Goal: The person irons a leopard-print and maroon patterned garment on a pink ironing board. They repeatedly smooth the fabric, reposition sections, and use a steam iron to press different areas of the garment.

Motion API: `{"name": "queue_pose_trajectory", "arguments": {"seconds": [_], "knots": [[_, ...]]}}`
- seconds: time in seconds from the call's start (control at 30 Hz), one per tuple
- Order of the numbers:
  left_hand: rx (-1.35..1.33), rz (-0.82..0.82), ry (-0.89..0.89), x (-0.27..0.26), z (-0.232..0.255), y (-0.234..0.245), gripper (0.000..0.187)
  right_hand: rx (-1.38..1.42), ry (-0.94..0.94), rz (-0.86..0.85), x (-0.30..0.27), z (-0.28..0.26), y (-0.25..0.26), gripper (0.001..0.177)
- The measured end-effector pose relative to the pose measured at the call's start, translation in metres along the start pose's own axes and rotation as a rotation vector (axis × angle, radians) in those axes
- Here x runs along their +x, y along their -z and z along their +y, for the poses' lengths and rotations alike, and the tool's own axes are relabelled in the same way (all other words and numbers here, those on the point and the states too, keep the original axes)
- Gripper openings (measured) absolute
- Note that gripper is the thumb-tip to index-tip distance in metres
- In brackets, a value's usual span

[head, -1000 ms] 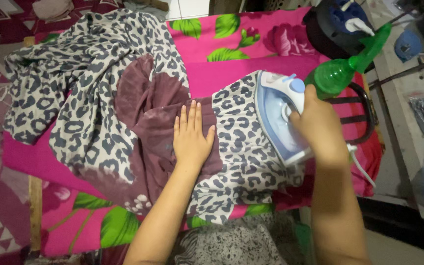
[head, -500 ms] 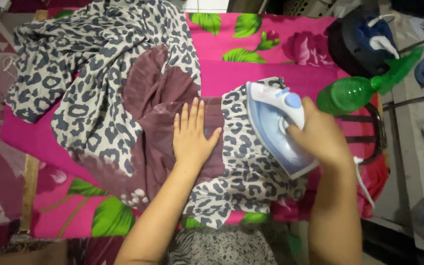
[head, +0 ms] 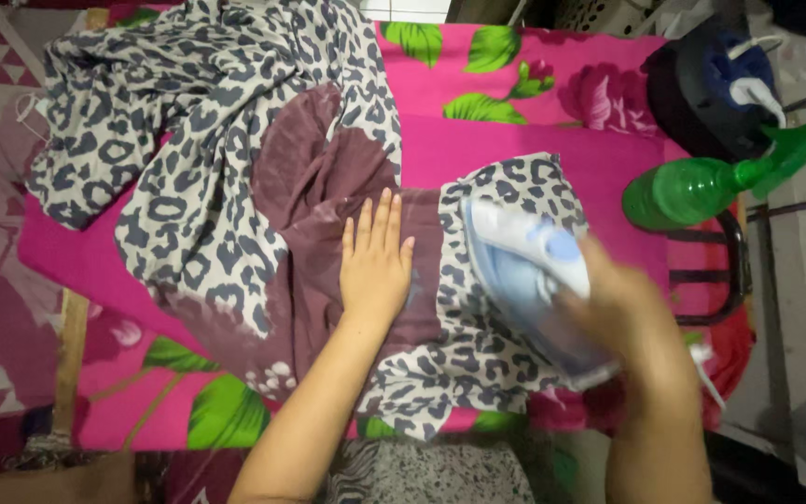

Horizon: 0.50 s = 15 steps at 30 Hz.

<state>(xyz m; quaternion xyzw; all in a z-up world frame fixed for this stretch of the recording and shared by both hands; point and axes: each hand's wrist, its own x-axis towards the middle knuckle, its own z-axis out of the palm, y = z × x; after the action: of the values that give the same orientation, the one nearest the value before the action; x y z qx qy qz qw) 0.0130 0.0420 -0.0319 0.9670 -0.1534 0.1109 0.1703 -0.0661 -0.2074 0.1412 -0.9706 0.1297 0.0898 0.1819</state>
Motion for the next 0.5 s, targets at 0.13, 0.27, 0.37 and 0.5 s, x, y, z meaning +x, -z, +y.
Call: {"name": "queue_pose_trajectory", "arguments": {"seconds": [0.13, 0.27, 0.37, 0.5], "knots": [[-0.010, -0.009, 0.015, 0.000, 0.001, -0.002, 0.065, -0.103, -0.080, -0.001, -0.024, -0.013, 0.002, 0.054], [0.021, -0.014, 0.036, -0.001, 0.002, -0.003, 0.066, -0.096, 0.023, 0.094, -0.006, -0.034, -0.007, 0.039], [0.016, -0.025, 0.071, 0.000, 0.004, -0.005, 0.066, -0.111, 0.098, 0.177, 0.012, -0.045, -0.014, 0.038], [0.034, -0.014, 0.076, -0.001, 0.004, -0.007, 0.067, -0.172, -0.042, 0.094, 0.050, -0.042, -0.013, 0.044]]}}
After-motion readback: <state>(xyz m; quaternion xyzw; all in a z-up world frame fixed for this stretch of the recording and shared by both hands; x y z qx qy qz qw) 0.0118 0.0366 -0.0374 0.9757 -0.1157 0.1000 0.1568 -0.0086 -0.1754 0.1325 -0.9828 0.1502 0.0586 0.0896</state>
